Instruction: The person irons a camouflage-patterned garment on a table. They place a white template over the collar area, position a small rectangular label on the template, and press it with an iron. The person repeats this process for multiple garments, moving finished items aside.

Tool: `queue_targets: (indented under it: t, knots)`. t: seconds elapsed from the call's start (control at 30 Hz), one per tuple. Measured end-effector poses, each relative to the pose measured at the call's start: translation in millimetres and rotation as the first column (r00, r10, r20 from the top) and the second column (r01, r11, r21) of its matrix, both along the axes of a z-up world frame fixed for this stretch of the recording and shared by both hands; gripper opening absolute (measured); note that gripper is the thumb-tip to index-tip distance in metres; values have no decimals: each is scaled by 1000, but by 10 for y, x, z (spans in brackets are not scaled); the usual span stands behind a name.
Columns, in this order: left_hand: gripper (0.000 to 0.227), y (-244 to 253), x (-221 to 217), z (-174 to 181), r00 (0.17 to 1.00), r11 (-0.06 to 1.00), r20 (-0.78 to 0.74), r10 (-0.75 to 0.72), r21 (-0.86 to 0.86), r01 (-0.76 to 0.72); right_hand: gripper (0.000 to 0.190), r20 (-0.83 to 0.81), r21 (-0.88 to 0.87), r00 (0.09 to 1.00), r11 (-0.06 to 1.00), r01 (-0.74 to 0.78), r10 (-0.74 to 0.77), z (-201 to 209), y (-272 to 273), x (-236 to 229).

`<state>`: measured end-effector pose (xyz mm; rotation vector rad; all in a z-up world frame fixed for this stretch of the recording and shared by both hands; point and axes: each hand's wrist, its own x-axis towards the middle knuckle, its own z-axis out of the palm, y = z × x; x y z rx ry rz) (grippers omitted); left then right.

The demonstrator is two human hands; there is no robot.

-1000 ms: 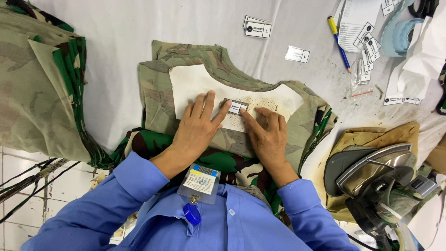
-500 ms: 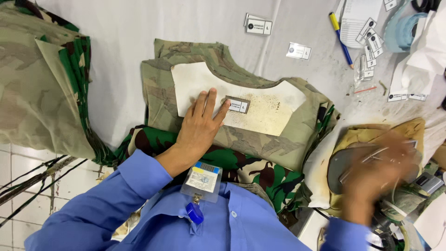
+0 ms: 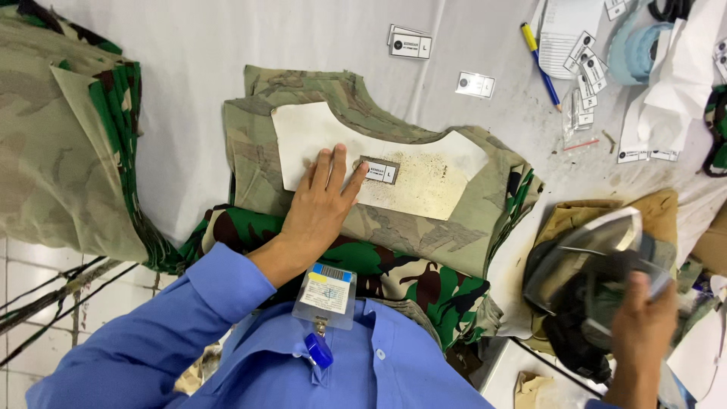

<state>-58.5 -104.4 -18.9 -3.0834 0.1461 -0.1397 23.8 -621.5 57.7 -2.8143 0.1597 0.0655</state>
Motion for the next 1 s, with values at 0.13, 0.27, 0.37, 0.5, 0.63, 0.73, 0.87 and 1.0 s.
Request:
queue_targets:
  t: [0.13, 0.27, 0.37, 0.5, 0.63, 0.73, 0.87, 1.0]
  knots:
    - [57, 2, -21, -1, 999, 999, -29, -22, 38, 23, 43, -249, 56, 962, 993, -100, 110, 493, 1226, 262]
    - [68, 3, 5, 84, 998, 1000, -58, 2, 28, 0, 62, -443, 155, 739, 856, -494, 507, 692, 2260, 553]
    - [65, 11, -12, 97, 999, 999, -46, 15, 48, -13, 67, -440, 102, 473, 566, -818, 763, 674, 2841, 575]
    - [74, 86, 0, 181, 997, 999, -75, 32, -31, -35, 61, -284, -170, 372, 335, -927, 884, 446, 2939, 489]
    - [58, 195, 55, 240, 997, 922, -14, 73, -379, -73, 54, -338, -93, 444, 440, -893, 830, 463, 3137, 404]
    - [51, 258, 103, 223, 990, 798, -5, 140, -591, -116, 51, -375, -29, 459, 485, -874, 805, 474, 3158, 387]
    - [65, 499, 205, 259, 949, 803, 94, 302, -562, -200, 50, -400, 27, 477, 530, -847, 783, 495, 3142, 372]
    - [69, 629, 292, 328, 911, 753, 58, 408, -586, -300, 51, -456, 97, 473, 570, -816, 754, 558, 3081, 412]
